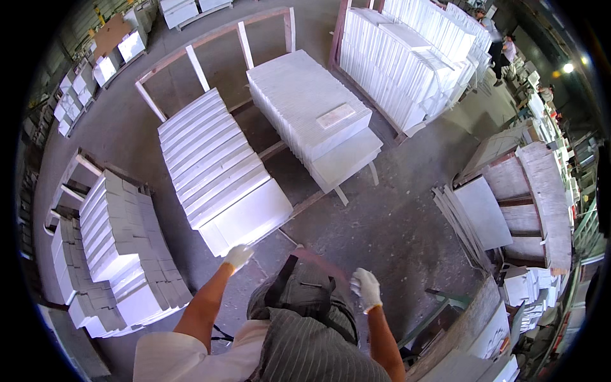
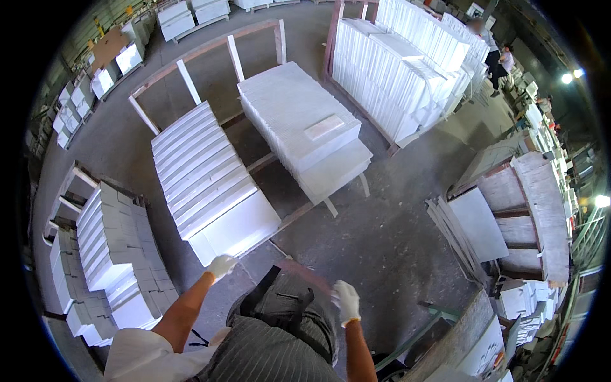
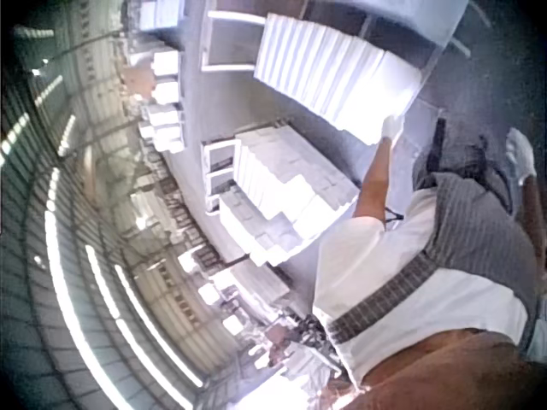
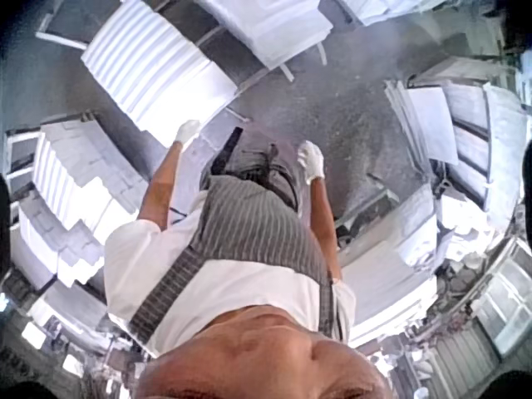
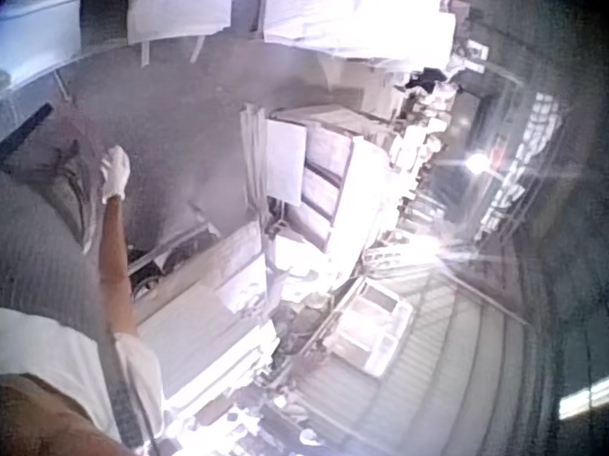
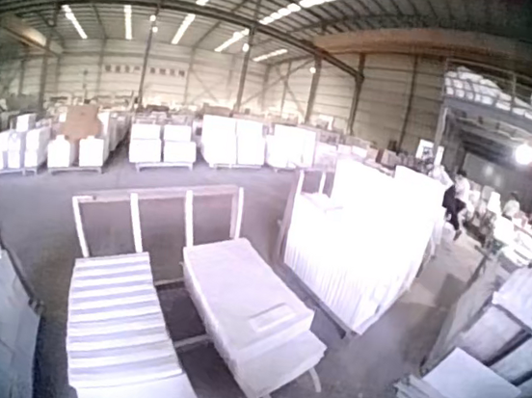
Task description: The person applies a white paste to the edges of white plaster moldings using a putty knife, then scrapes and wipes the surfaces to smooth them. The person retrieves additional moldings from a stack and continues the finishing process on each piece.
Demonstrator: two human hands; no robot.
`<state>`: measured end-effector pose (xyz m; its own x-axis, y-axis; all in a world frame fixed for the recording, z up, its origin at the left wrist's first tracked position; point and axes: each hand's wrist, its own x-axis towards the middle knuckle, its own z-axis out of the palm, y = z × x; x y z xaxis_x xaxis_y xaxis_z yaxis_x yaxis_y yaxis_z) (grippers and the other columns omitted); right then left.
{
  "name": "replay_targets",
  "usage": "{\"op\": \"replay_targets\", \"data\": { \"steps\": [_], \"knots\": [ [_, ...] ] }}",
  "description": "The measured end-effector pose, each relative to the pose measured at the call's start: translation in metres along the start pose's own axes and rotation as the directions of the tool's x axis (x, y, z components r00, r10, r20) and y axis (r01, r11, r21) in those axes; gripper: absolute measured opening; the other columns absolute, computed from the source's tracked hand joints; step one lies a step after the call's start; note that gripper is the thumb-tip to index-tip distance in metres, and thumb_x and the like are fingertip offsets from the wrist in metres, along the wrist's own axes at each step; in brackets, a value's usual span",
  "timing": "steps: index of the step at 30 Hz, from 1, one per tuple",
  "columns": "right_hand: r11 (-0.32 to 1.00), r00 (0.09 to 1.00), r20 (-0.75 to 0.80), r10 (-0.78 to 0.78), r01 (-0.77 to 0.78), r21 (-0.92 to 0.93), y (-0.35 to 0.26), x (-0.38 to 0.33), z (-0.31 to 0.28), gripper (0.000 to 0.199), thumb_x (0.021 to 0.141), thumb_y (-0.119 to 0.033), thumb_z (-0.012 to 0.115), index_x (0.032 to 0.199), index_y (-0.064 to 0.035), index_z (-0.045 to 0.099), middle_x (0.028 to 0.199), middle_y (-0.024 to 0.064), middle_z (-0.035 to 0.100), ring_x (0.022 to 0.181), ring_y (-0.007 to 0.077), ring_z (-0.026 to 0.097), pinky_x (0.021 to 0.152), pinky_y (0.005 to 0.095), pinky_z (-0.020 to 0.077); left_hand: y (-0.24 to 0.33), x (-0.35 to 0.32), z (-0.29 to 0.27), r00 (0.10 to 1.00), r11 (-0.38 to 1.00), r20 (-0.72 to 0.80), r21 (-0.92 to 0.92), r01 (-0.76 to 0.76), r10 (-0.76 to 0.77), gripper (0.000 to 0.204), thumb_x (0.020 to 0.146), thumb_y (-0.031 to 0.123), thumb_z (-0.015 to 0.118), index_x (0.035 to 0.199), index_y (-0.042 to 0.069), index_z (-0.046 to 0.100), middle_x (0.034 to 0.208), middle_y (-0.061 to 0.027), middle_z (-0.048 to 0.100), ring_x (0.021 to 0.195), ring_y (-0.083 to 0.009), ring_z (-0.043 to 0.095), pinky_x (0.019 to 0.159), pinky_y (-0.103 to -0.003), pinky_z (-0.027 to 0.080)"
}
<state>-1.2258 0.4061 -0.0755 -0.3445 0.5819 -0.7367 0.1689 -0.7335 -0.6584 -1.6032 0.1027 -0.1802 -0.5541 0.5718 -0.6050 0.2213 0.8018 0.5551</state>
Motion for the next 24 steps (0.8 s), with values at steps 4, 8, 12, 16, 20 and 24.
{"op": "replay_targets", "data": {
  "steps": [4,8,12,16,20,24],
  "knots": [
    [0.99,0.982,-0.154,0.11,-0.094,0.107,-0.013,0.061,-0.079,0.015,0.094,-0.028,0.06,0.098,-0.013,0.063,0.084,-0.0006,0.063,0.073,0.0121,0.06,0.058,0.0275,0.0478,0.157,0.049,-0.027,0.995,0.768,-0.101,-0.637,-0.067,0.003,0.032,0.092,0.028,0.063,0.109,0.001,0.066,0.094,-0.0053,0.067,0.077,-0.0161,0.063,0.069,-0.031,0.052],
    [0.98,0.937,-0.29,0.195,-0.177,0.088,0.006,0.139,-0.153,0.016,0.095,-0.025,0.056,0.088,-0.0103,0.061,0.078,0.0006,0.059,0.065,0.019,0.059,0.053,0.034,0.0459,0.187,0.11,0.006,0.994,0.722,-0.039,-0.69,0.044,-0.098,0.036,0.093,0.033,0.062,0.117,0.006,0.063,0.101,-0.0053,0.068,0.085,-0.0168,0.064,0.076,-0.033,0.053],
    [0.013,0.995,0.08,-0.065,0.081,-0.997,-0.058,0.235,-0.206,0.021,0.092,-0.022,0.058,0.097,-0.0025,0.063,0.09,0.012,0.067,0.095,0.0313,0.065,0.079,0.0422,0.0504,0.212,0.146,0.067,0.9,0.401,0.124,-0.864,0.305,-0.419,0.032,0.093,0.034,0.062,0.115,0.011,0.064,0.103,-0.0049,0.069,0.09,-0.0187,0.065,0.079,-0.037,0.052],
    [0.135,0.926,0.315,-0.209,0.346,-0.929,-0.2,0.373,-0.211,0.012,0.087,-0.015,0.059,0.091,-0.0039,0.061,0.085,0.0153,0.064,0.091,0.0386,0.063,0.08,0.0448,0.0503,0.205,0.186,0.155,0.81,0.287,0.148,-0.886,0.363,-0.567,0.025,0.092,0.033,0.062,0.106,0.013,0.067,0.102,-0.0034,0.069,0.093,-0.0194,0.065,0.079,-0.039,0.052],
    [0.757,0.955,0.185,0.23,-0.057,-0.651,-0.371,0.494,-0.178,0.011,0.094,-0.019,0.057,0.099,-0.009,0.061,0.081,0.003,0.059,0.071,0.0144,0.059,0.056,0.0272,0.0446,0.215,0.207,0.264,0.994,0.961,-0.104,0.268,0.068,-0.041,0.038,0.083,0.039,0.062,0.108,0.01,0.067,0.08,-0.0206,0.068,0.081,-0.0324,0.069,0.072,-0.046,0.054],
    [0.811,0.977,0.081,0.197,-0.117,-0.573,-0.485,0.549,-0.081,0.019,0.094,-0.022,0.063,0.108,-0.0099,0.059,0.078,-0.0038,0.055,0.064,0.0049,0.054,0.049,0.0206,0.04,0.397,0.256,0.221,0.852,0.689,0.039,-0.571,0.447,-0.522,0.048,0.086,0.039,0.058,0.12,0.005,0.064,0.105,-0.0237,0.068,0.107,-0.035,0.064,0.092,-0.044,0.049]
  ]
}}
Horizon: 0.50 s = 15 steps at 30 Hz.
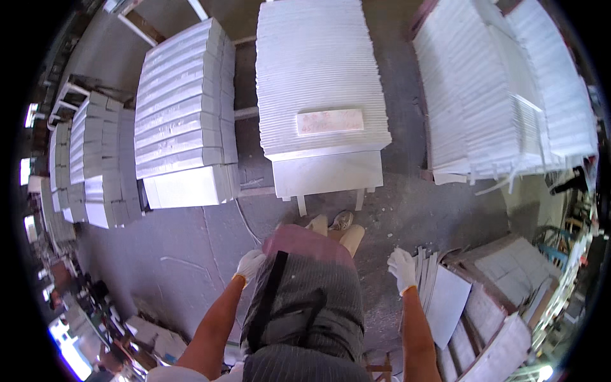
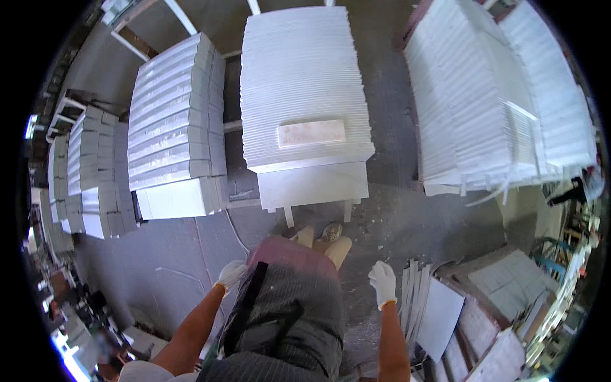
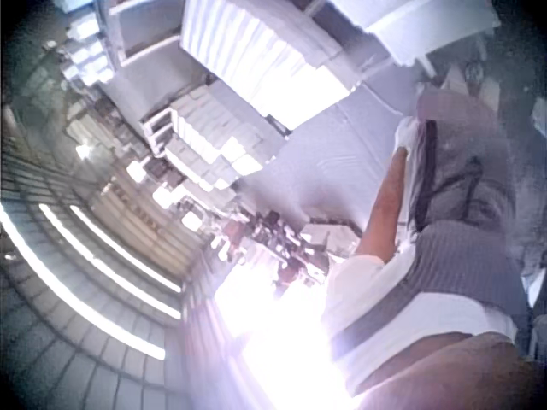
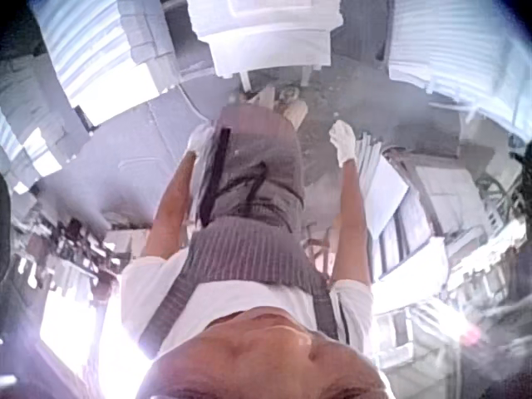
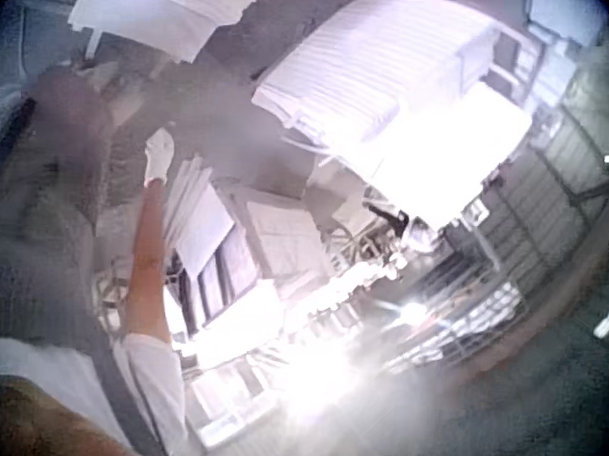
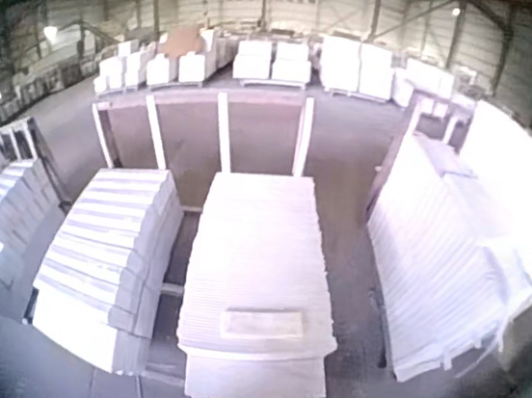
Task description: The person applies a white paste to the edges of white plaster moldings using a putty knife, then scrapes and wipes the surfaces to smooth them. The person retrieves additional moldings from a stack and continues the finishing process on each piece.
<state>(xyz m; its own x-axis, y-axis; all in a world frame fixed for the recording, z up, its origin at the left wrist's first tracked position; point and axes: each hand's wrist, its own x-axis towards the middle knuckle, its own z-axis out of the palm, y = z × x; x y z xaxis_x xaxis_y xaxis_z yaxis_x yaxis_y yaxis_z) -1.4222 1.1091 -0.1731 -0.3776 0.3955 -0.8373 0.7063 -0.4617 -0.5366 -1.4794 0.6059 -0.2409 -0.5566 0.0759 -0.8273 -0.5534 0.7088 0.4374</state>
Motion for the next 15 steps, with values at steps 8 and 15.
{"op": "replay_targets", "data": {
  "steps": [8,15],
  "knots": [
    [0.639,0.972,0.154,-0.18,0.234,-0.732,-0.023,0.251,0.048,0.07,0.093,-0.034,0.065,0.144,0.007,0.039,0.146,0.0205,0.044,0.133,0.0284,0.045,0.11,0.0328,0.0339,0.089,0.185,0.069,0.953,0.997,-0.303,0.074,0.02,0.003,0.075,0.086,0.046,0.062,0.144,0.003,0.042,0.145,-0.0251,0.044,0.133,-0.0406,0.045,0.108,-0.046,0.037],
    [0.725,0.974,0.125,-0.187,0.223,-0.651,-0.046,0.356,0.124,0.073,0.088,-0.038,0.069,0.142,0.0043,0.043,0.142,0.0203,0.049,0.128,0.0285,0.051,0.104,0.0351,0.0404,0.076,0.319,0.053,0.852,0.943,-0.477,-0.328,0.057,-0.217,0.069,0.085,0.043,0.07,0.138,0.004,0.049,0.14,-0.0233,0.048,0.122,-0.0365,0.054,0.098,-0.045,0.045]
  ]
}}
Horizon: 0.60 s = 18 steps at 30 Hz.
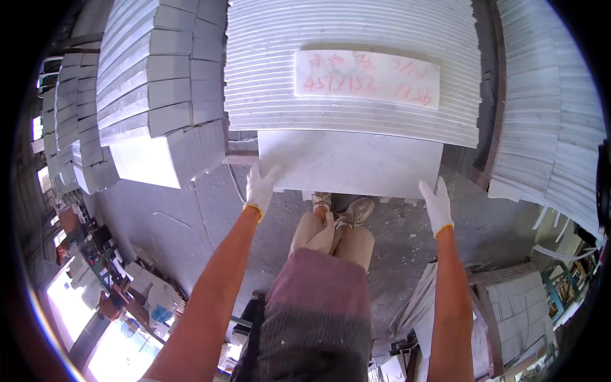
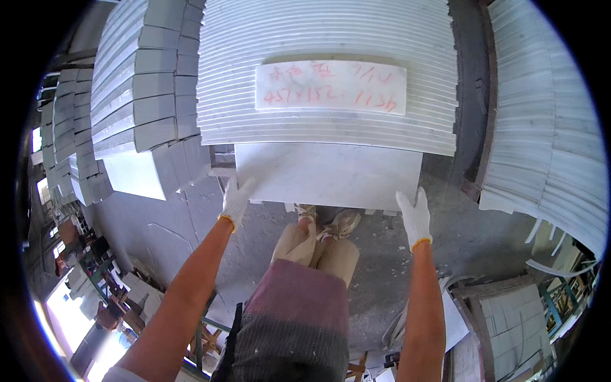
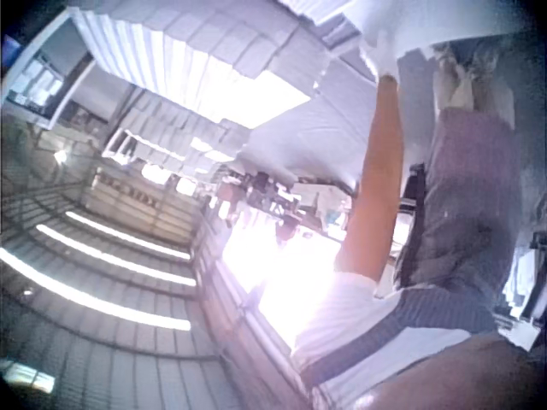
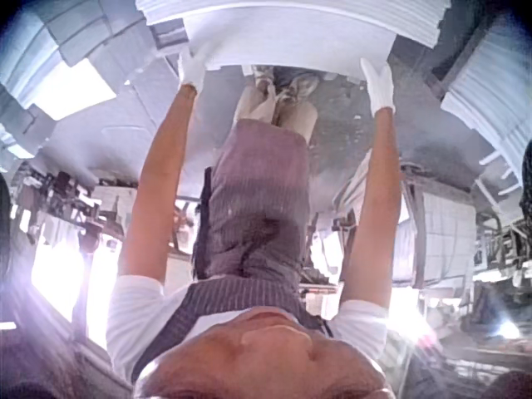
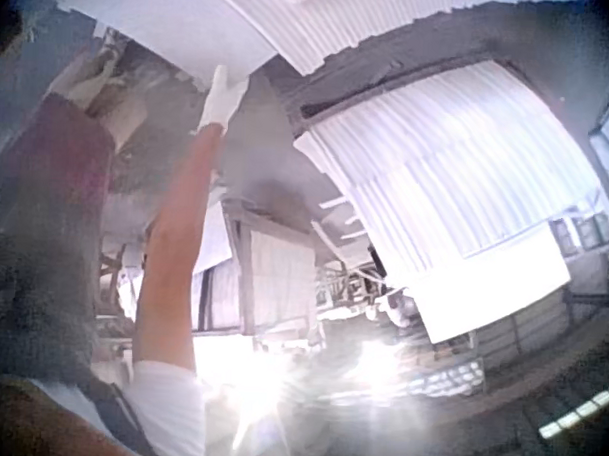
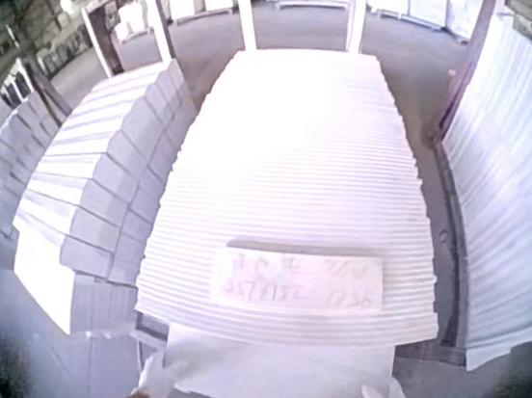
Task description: The person applies a white paste to the edges of white plaster moldings using a putty knife, then scrapes and wipes the surfaces to smooth them. The person retrieves additional moldings from a stack and continues the finishing process on each piece.
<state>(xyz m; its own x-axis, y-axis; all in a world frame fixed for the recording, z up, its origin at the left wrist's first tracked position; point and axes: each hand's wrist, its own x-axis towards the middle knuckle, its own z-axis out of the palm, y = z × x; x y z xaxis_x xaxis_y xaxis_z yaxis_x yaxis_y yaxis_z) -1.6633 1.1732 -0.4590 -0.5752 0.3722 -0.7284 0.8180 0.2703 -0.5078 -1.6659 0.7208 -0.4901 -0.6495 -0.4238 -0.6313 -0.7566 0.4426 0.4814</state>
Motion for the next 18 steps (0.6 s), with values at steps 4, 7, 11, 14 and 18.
{"op": "replay_targets", "data": {
  "steps": [4,7,11,14,18],
  "knots": [
    [0.998,0.997,0.042,0.061,-0.061,0.012,-0.008,0.02,0.011,0.065,0.087,-0.039,0.071,0.131,0.0041,0.052,0.129,0.0179,0.059,0.118,0.0272,0.057,0.098,0.0364,0.0439,0.01,0.011,0.001,0.999,0.99,0.0,-0.131,0.054,-0.054,0.06,0.084,0.041,0.071,0.124,-0.002,0.061,0.121,-0.0216,0.063,0.107,-0.0279,0.063,0.09,-0.039,0.05],
    [0.996,0.997,0.017,0.077,-0.076,-0.04,-0.012,0.019,0.013,0.065,0.086,-0.04,0.072,0.128,0.0058,0.053,0.127,0.0183,0.061,0.116,0.0273,0.058,0.097,0.0366,0.0444,0.041,-0.01,0.001,0.995,0.992,-0.045,-0.099,0.08,-0.084,0.058,0.083,0.041,0.072,0.118,-0.004,0.065,0.107,-0.0203,0.069,0.099,-0.0255,0.066,0.086,-0.038,0.051],
    [0.98,0.995,-0.011,0.103,-0.103,-0.167,-0.013,0.024,0.015,0.07,0.084,-0.043,0.073,0.127,0.0079,0.051,0.126,0.0192,0.06,0.115,0.0268,0.058,0.098,0.0363,0.0443,0.035,-0.003,0.001,0.988,0.99,-0.066,-0.056,0.133,-0.137,0.061,0.082,0.043,0.073,0.118,-0.007,0.065,0.108,-0.0192,0.07,0.101,-0.0238,0.066,0.088,-0.037,0.051],
    [0.98,0.991,0.018,0.136,-0.132,-0.148,-0.009,0.026,0.012,0.075,0.083,-0.046,0.073,0.13,0.0078,0.048,0.127,0.0199,0.059,0.115,0.0273,0.058,0.095,0.0356,0.046,0.045,-0.001,-0.005,0.982,0.979,0.03,-0.081,0.186,-0.184,0.067,0.082,0.047,0.072,0.12,-0.008,0.063,0.114,-0.0192,0.068,0.106,-0.0238,0.065,0.09,-0.036,0.05],
    [0.975,0.983,0.091,0.159,-0.141,-0.171,-0.012,0.033,0.005,0.079,0.083,-0.047,0.073,0.132,0.0083,0.044,0.128,0.0205,0.058,0.115,0.0287,0.058,0.091,0.0351,0.0483,0.042,0.006,-0.014,0.961,0.963,0.1,-0.055,0.265,-0.259,0.077,0.083,0.053,0.07,0.127,-0.009,0.057,0.125,-0.0195,0.062,0.114,-0.024,0.06,0.097,-0.036,0.046]
  ]
}}
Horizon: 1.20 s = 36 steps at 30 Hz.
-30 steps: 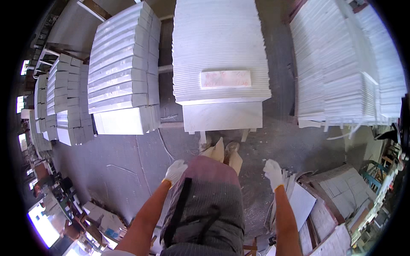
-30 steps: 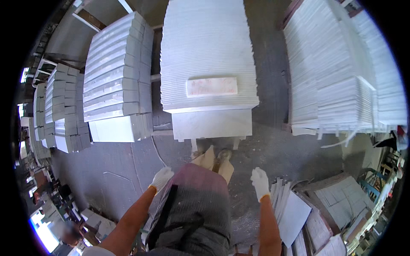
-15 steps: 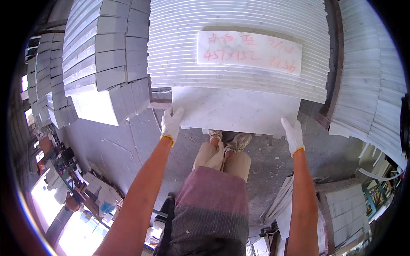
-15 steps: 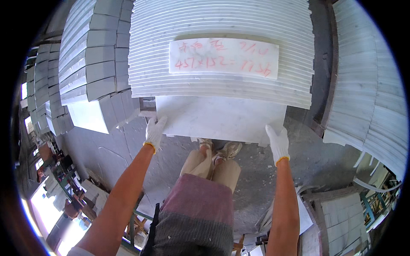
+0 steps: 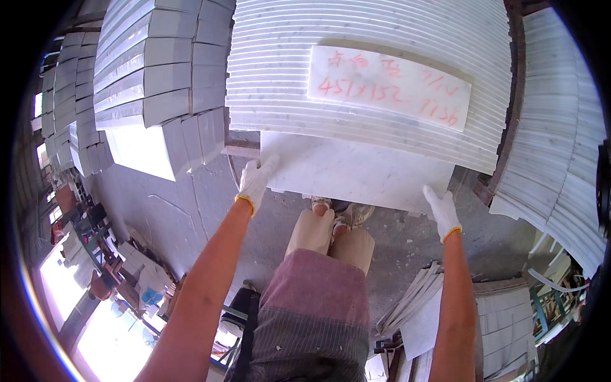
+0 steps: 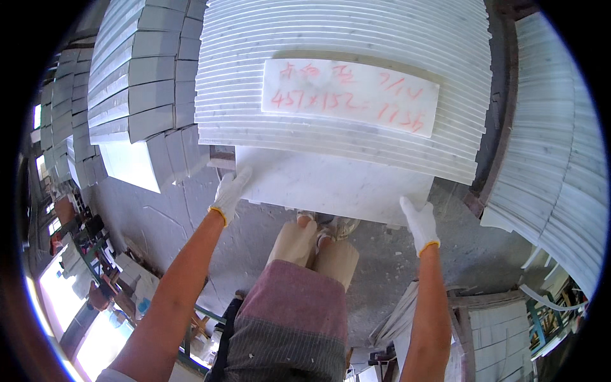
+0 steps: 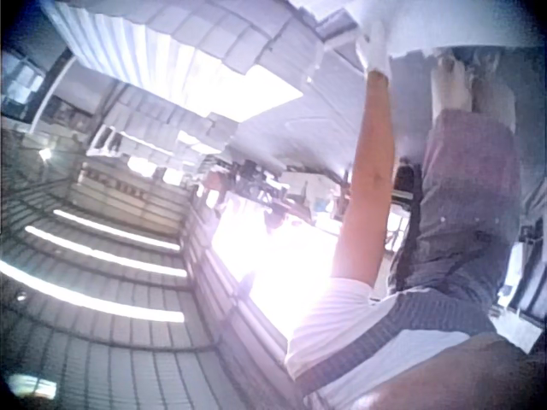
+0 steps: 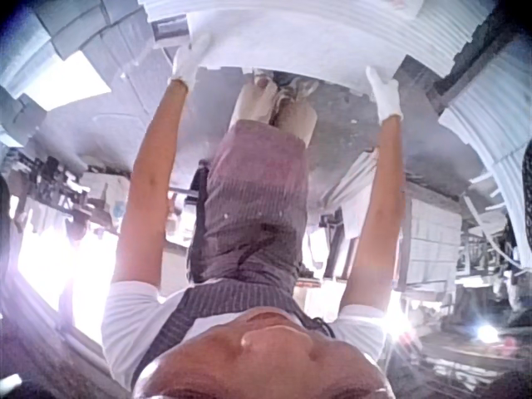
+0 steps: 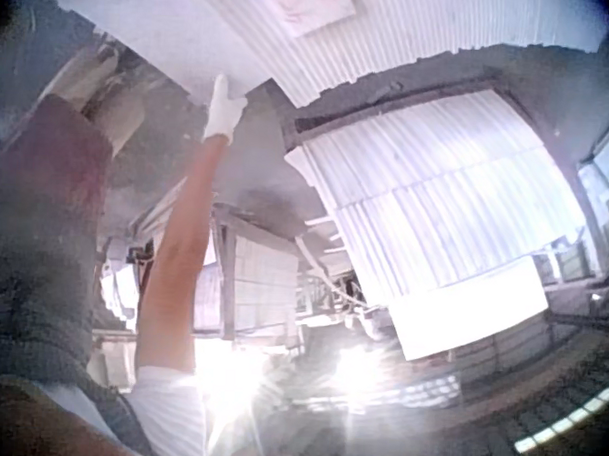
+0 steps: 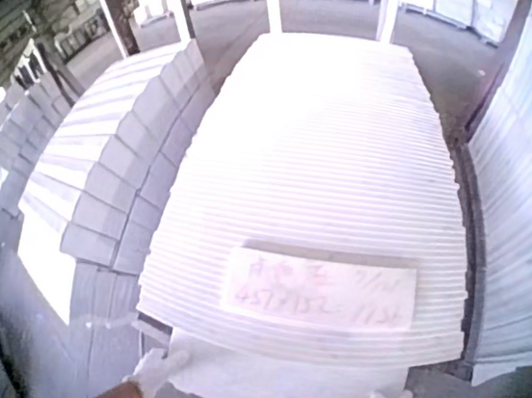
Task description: The person applies a white paste to the edges of white plaster moldings using a putty knife, then scrapes and wipes the surfaces to smooth them. The person retrieves additional moldings from a stack and continues the finishing process on each piece.
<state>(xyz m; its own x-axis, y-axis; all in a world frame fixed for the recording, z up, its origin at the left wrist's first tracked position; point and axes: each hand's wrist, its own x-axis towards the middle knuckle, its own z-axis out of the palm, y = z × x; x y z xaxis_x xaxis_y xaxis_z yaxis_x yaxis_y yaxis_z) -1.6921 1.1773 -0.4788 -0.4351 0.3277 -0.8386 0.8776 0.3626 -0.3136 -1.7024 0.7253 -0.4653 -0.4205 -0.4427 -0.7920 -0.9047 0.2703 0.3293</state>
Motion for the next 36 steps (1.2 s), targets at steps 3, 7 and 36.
{"op": "replay_targets", "data": {
  "steps": [3,7,36],
  "knots": [
    [1.0,0.999,0.036,0.023,-0.023,-0.012,-0.005,0.0,-0.004,0.083,0.082,-0.048,0.073,0.133,0.0088,0.042,0.129,0.0207,0.057,0.114,0.029,0.058,0.086,0.035,0.0507,-0.003,0.009,-0.006,0.997,0.999,0.065,0.009,0.048,-0.049,0.082,0.083,0.056,0.069,0.131,-0.009,0.053,0.128,-0.0191,0.06,0.119,-0.0238,0.056,0.101,-0.037,0.042],
    [0.997,1.0,0.017,0.0,0.002,-0.079,0.006,0.007,-0.008,0.088,0.082,-0.055,0.07,0.135,0.0096,0.042,0.13,0.0219,0.056,0.112,0.0288,0.06,0.082,0.0358,0.0525,0.008,0.002,-0.01,0.991,0.999,0.129,-0.02,0.029,-0.026,0.087,0.082,0.059,0.069,0.133,-0.009,0.049,0.131,-0.0191,0.058,0.123,-0.0254,0.053,0.104,-0.039,0.039],
    [0.937,0.983,-0.167,-0.074,0.011,-0.348,-0.004,-0.011,-0.002,0.084,0.086,-0.069,0.055,0.116,0.0087,0.059,0.121,0.031,0.06,0.117,0.0434,0.056,0.098,0.0443,0.0427,0.002,0.015,-0.001,0.997,0.981,-0.048,0.188,-0.045,0.055,0.085,0.085,0.067,0.058,0.125,-0.008,0.054,0.124,-0.0267,0.06,0.115,-0.0352,0.06,0.097,-0.042,0.046]
  ]
}}
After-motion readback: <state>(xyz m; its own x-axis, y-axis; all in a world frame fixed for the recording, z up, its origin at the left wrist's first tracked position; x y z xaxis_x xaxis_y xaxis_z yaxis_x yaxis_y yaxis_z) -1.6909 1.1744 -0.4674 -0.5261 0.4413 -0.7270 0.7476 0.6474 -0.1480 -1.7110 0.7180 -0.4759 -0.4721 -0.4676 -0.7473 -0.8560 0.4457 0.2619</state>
